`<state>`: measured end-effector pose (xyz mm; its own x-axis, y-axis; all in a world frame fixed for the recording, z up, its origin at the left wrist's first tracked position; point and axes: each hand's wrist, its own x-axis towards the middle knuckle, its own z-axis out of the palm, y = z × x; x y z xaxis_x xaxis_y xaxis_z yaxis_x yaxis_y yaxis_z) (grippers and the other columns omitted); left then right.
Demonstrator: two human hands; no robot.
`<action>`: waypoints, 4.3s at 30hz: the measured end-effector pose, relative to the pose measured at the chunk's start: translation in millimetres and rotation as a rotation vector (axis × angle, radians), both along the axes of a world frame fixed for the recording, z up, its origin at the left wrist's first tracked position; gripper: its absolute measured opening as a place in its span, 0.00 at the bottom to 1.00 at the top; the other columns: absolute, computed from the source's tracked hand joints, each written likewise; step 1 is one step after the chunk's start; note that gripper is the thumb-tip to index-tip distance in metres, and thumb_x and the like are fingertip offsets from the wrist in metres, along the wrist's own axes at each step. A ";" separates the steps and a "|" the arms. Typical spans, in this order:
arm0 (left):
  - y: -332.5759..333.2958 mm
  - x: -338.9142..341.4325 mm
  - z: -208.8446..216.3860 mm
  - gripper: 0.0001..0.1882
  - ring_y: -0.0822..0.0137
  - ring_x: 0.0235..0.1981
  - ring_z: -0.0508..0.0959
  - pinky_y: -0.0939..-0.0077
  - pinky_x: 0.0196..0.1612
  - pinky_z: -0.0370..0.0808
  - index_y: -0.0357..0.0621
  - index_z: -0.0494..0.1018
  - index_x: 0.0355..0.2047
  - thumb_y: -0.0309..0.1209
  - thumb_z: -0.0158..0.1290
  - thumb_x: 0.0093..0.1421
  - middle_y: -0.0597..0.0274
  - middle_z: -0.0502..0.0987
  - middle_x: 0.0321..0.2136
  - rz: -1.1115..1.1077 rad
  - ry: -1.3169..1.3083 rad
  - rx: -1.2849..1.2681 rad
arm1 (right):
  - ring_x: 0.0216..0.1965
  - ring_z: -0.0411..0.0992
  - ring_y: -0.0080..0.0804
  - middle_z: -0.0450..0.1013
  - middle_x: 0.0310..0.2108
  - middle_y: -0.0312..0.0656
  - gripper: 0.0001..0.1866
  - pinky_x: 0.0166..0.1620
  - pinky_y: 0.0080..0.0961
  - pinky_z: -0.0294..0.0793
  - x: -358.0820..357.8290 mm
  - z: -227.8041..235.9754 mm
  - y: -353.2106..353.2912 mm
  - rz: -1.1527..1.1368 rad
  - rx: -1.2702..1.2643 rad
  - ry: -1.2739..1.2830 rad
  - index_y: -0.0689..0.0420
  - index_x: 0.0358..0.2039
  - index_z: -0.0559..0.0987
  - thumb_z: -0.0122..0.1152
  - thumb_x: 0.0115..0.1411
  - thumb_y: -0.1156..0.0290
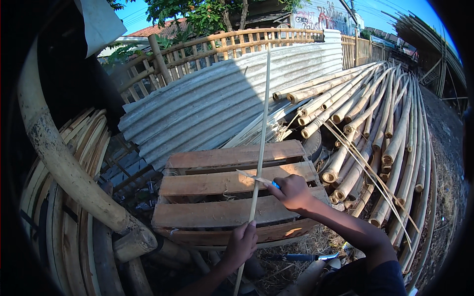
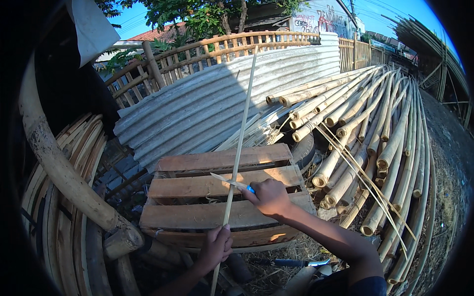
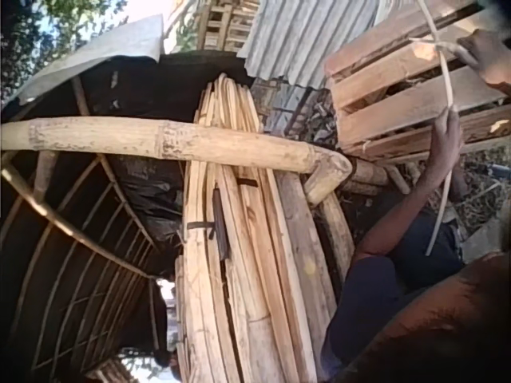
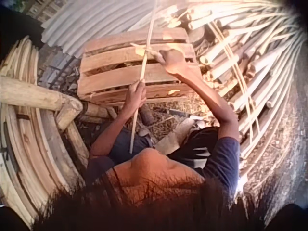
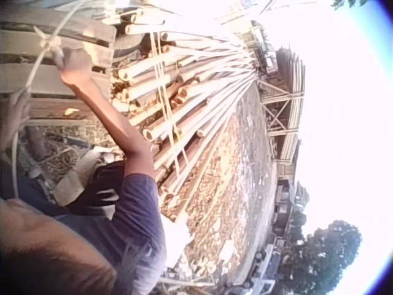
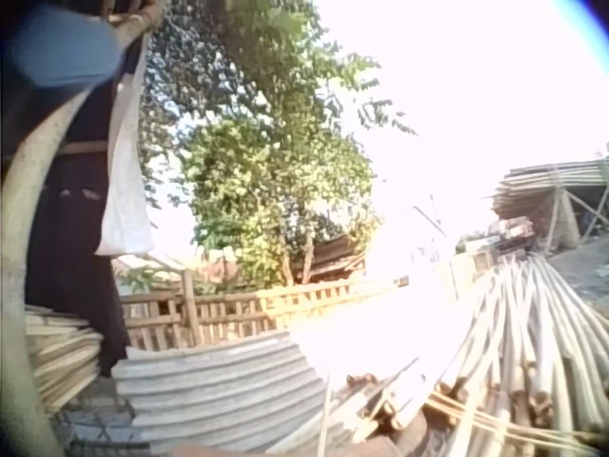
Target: The person scrapes and trims thin bamboo sticks along their lengths using a knife.
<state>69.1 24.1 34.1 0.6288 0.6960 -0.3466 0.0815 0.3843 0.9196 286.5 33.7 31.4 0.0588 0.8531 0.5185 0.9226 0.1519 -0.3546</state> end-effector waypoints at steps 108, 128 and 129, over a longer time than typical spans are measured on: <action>30.0 53.9 -22.5 0.11 0.72 0.38 0.72 0.74 0.45 0.69 0.41 0.58 0.44 0.34 0.41 0.67 0.61 0.67 0.38 -0.151 -0.225 0.440 | 0.40 0.76 0.39 0.74 0.37 0.53 0.17 0.44 0.31 0.75 -4.6 62.3 18.0 0.531 -0.041 1.335 0.52 0.18 0.59 0.52 0.57 0.85; 27.2 84.0 -28.4 0.14 0.68 0.36 0.72 0.68 0.41 0.72 0.38 0.64 0.46 0.34 0.39 0.67 0.58 0.69 0.34 -0.143 -0.622 -0.061 | 0.22 0.72 0.24 0.76 0.34 0.51 0.19 0.18 0.17 0.70 5.4 25.6 -29.5 0.373 -0.155 1.319 0.51 0.18 0.57 0.55 0.58 0.80; 27.8 80.5 -26.7 0.14 0.68 0.36 0.72 0.68 0.41 0.72 0.38 0.64 0.46 0.34 0.39 0.67 0.58 0.69 0.34 -0.143 -0.630 -0.060 | 0.23 0.72 0.24 0.76 0.35 0.52 0.18 0.19 0.17 0.71 5.4 28.3 -30.4 0.418 -0.134 1.272 0.51 0.18 0.57 0.55 0.58 0.79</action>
<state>149.6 52.0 7.3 0.8097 0.5809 0.0833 -0.4122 0.4620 0.7853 291.9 3.3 59.8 0.1581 0.9647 0.2108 -0.1626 0.2360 -0.9580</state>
